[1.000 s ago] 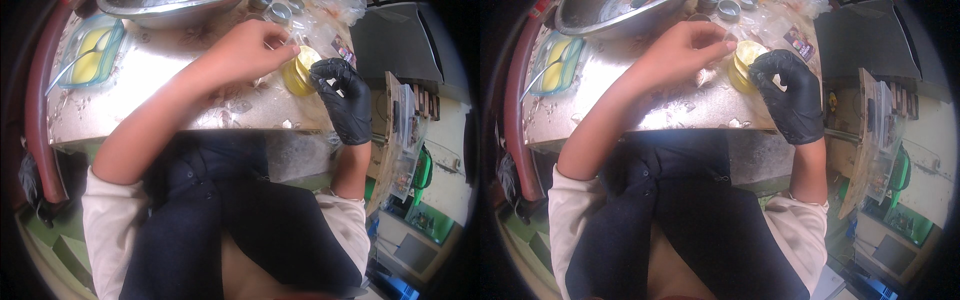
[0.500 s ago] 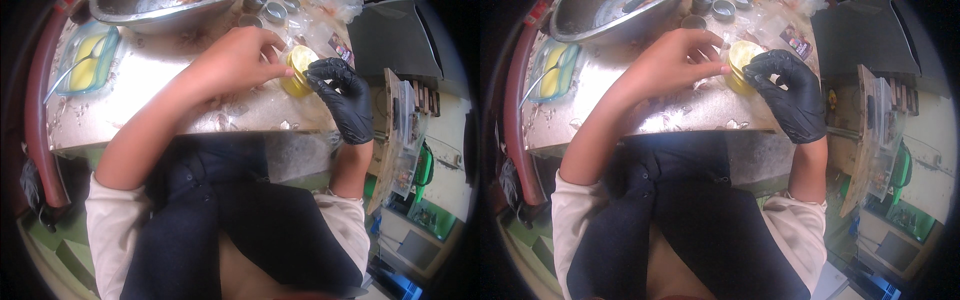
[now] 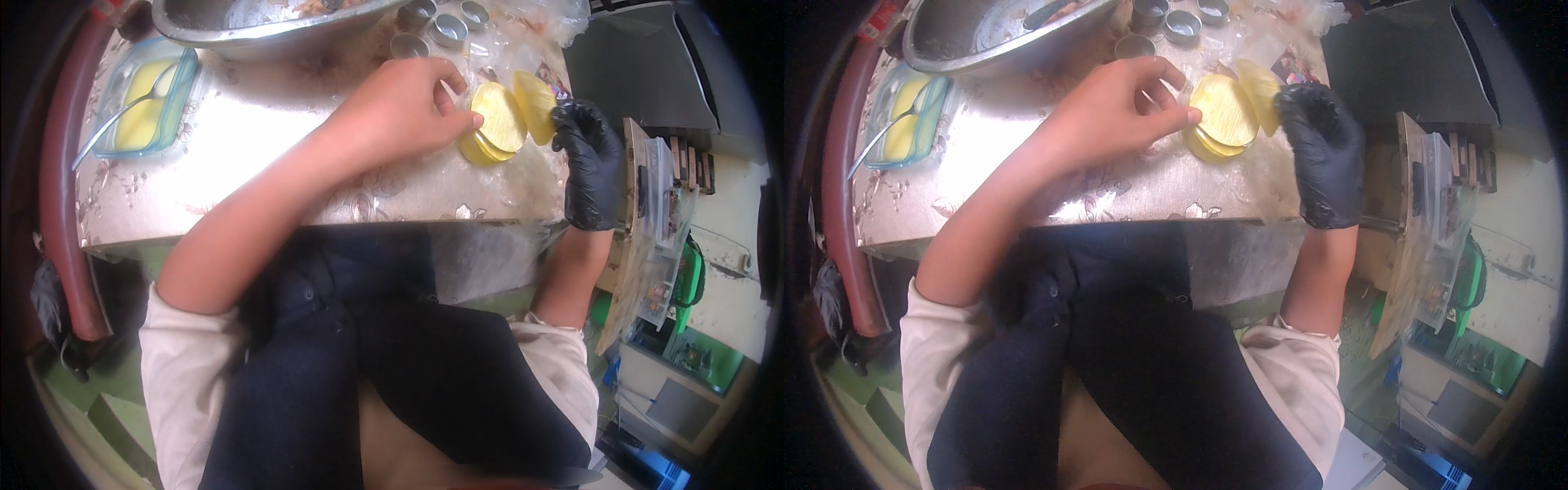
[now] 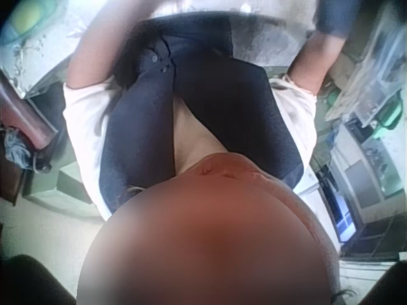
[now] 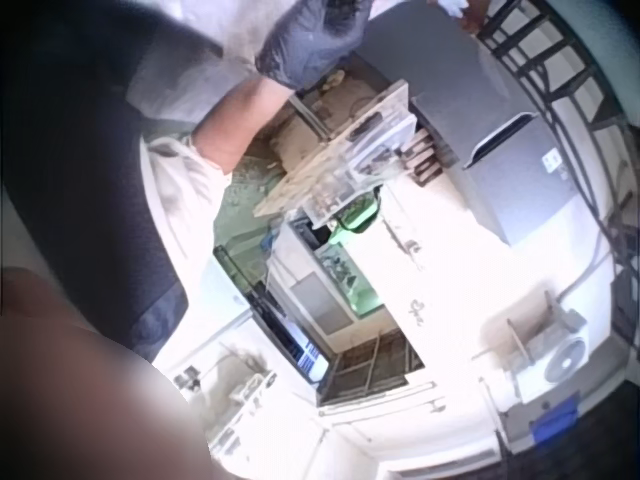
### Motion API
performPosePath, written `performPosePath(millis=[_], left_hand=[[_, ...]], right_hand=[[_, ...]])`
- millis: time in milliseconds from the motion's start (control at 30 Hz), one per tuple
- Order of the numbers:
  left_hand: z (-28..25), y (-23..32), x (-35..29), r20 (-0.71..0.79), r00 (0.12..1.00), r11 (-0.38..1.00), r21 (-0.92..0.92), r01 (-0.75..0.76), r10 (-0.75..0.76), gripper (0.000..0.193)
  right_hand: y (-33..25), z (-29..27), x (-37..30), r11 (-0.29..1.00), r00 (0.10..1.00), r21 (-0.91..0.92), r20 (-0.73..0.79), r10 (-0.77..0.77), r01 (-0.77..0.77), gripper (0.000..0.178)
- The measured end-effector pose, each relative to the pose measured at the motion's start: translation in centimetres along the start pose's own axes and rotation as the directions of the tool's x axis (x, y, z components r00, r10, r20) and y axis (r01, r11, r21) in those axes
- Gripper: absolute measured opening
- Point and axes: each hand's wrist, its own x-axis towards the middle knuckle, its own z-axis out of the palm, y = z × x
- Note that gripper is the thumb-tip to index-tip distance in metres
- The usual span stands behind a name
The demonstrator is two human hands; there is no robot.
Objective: The person scoops a brown filling from a metal bowl with a spoon and places it onto small yellow circular wrappers. They fold the wrappers over the filling to form small sealed parcels and set them aside on the table.
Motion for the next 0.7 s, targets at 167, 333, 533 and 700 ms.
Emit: performPosePath(millis=[167,333,533,700], left_hand=[[-0.1,1.2,-0.8,-0.196,0.978,0.985,0.165,-0.041,0.074,0.058],[-0.4,2.8,-1.7,-0.233,0.946,0.967,0.172,-0.19,0.227,0.054],[-0.8,2.7,-1.2,0.167,0.974,0.843,-0.491,0.218,-0.154,0.04],[-0.3,2.5,-1.2,0.145,0.975,0.835,-0.505,0.22,-0.17,0.036]], right_hand=[[-1.0,-2.0,1.1,0.987,0.993,0.157,-0.114,0.003,0.015,0.018],[-1.8,0.6,-1.1,0.924,0.952,-0.257,-0.041,-0.303,0.283,0.018],[-1.1,4.2,-4.3,0.554,0.774,-0.569,0.27,-0.573,0.608,0.031],[-0.5,4.2,-4.5,0.636,0.793,-0.507,0.18,-0.582,0.582,0.037]])
